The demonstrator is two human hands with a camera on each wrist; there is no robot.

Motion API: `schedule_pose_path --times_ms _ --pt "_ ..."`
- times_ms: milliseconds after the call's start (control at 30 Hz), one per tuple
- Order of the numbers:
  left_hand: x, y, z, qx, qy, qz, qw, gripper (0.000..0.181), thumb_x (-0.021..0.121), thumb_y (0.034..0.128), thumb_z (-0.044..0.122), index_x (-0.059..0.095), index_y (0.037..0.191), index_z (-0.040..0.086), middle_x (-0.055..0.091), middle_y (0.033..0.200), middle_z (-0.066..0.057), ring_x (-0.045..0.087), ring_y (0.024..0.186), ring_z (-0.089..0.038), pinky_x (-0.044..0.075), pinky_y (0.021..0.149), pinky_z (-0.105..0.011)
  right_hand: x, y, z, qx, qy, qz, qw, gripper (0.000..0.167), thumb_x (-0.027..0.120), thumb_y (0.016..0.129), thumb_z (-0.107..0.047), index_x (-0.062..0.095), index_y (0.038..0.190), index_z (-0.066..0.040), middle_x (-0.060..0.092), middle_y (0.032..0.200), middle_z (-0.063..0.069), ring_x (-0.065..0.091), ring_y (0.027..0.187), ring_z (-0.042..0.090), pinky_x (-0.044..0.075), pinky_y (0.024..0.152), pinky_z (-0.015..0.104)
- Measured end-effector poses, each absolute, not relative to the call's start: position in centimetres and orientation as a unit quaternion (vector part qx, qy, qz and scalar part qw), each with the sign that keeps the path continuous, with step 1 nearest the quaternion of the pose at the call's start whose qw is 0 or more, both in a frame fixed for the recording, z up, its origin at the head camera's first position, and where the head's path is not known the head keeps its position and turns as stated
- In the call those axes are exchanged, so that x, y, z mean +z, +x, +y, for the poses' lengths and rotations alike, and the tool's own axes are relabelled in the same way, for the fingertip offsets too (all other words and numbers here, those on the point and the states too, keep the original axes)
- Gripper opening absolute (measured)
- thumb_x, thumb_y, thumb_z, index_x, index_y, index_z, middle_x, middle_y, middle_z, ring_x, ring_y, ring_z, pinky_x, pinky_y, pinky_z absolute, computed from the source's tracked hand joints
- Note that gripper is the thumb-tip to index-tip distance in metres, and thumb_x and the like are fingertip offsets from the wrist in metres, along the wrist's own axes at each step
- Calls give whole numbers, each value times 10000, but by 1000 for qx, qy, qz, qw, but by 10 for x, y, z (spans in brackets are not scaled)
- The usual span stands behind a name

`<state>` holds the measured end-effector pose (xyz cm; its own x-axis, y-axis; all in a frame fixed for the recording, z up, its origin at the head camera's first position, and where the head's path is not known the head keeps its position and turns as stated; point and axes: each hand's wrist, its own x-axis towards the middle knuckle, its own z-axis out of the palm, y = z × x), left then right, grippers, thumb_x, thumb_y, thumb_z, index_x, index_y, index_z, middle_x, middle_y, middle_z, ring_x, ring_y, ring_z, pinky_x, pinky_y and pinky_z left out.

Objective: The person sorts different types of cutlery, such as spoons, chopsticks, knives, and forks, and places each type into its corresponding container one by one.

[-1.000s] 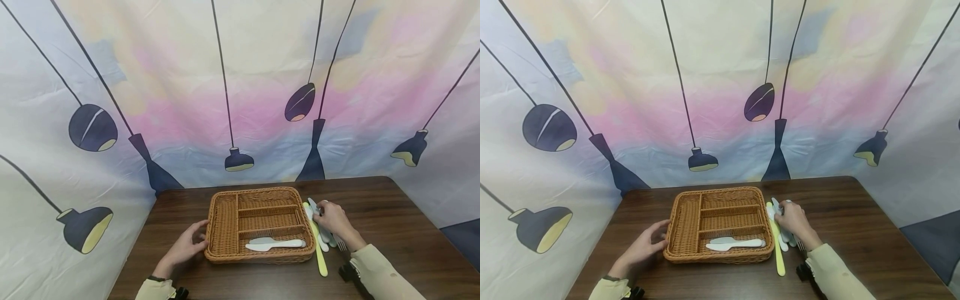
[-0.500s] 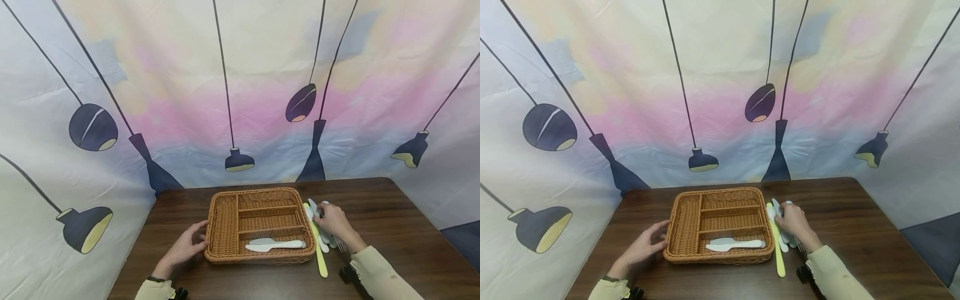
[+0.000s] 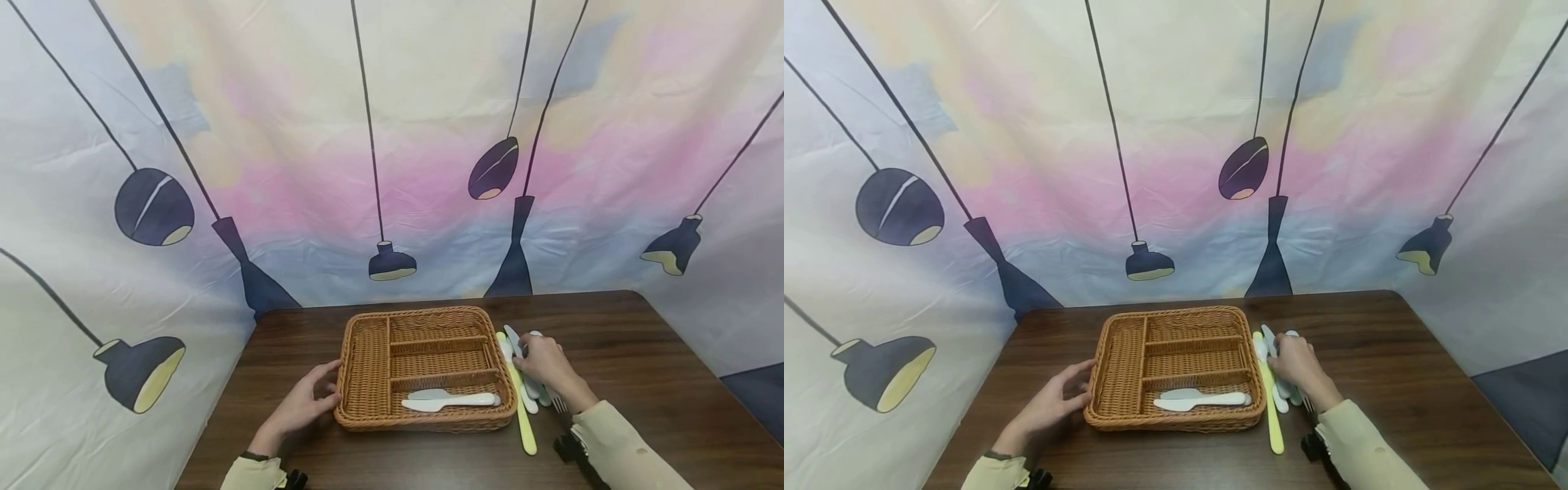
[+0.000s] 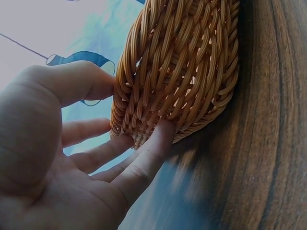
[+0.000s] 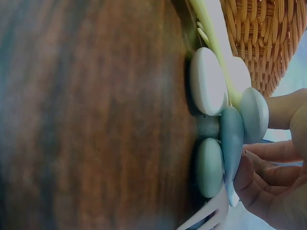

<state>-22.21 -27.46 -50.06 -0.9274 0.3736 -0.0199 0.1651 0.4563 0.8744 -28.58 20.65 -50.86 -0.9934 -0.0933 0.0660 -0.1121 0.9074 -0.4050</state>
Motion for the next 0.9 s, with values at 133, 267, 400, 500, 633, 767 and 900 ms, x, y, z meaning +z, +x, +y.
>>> schedule_pose_path --times_ms 133,267,400,500,633,767,900 --pt "-500 -222 -275 498 161 845 108 658 659 938 137 337 1503 42 364 1463 -241 592 1111 -328 523 780 -245 -508 -285 207 210 50 -976 12 342 709 847 -155 654 1094 75 638 759 86 540 569 157 431 509 327" --pt "-501 -222 -275 497 163 845 108 656 658 939 141 338 1504 43 363 1464 -243 593 1111 -326 524 781 -247 -508 -285 209 205 50 -977 11 347 706 846 -156 656 1101 74 639 763 86 518 563 162 421 556 358" --pt "-502 -222 -276 494 169 847 103 654 658 941 145 340 1502 42 364 1464 -243 598 1105 -330 526 779 -250 -509 -286 210 204 47 -978 15 359 707 840 -161 658 1106 75 653 796 106 530 578 164 438 583 383" --pt "-502 -223 -277 495 175 845 100 653 654 943 144 336 1502 34 365 1463 -248 600 1102 -338 523 778 -244 -509 -286 210 208 46 -977 21 354 702 839 -153 659 1105 77 654 805 111 539 592 168 444 579 384" --pt "-502 -223 -277 497 178 843 100 653 651 944 139 332 1503 26 365 1461 -253 599 1104 -347 523 777 -243 -508 -286 210 213 41 -976 22 350 696 842 -144 656 1107 80 647 789 96 542 608 174 442 562 369" --pt "-502 -223 -277 495 176 845 101 652 652 944 141 334 1503 29 366 1463 -251 598 1106 -352 524 778 -245 -507 -285 209 220 34 -975 15 357 705 844 -142 650 1118 81 643 787 89 549 621 174 446 538 344" --pt "-502 -222 -276 495 174 845 101 651 652 944 141 336 1502 30 365 1463 -252 599 1110 -353 522 779 -243 -507 -285 209 224 30 -974 13 364 712 841 -141 650 1123 79 644 793 89 553 630 175 447 538 338"
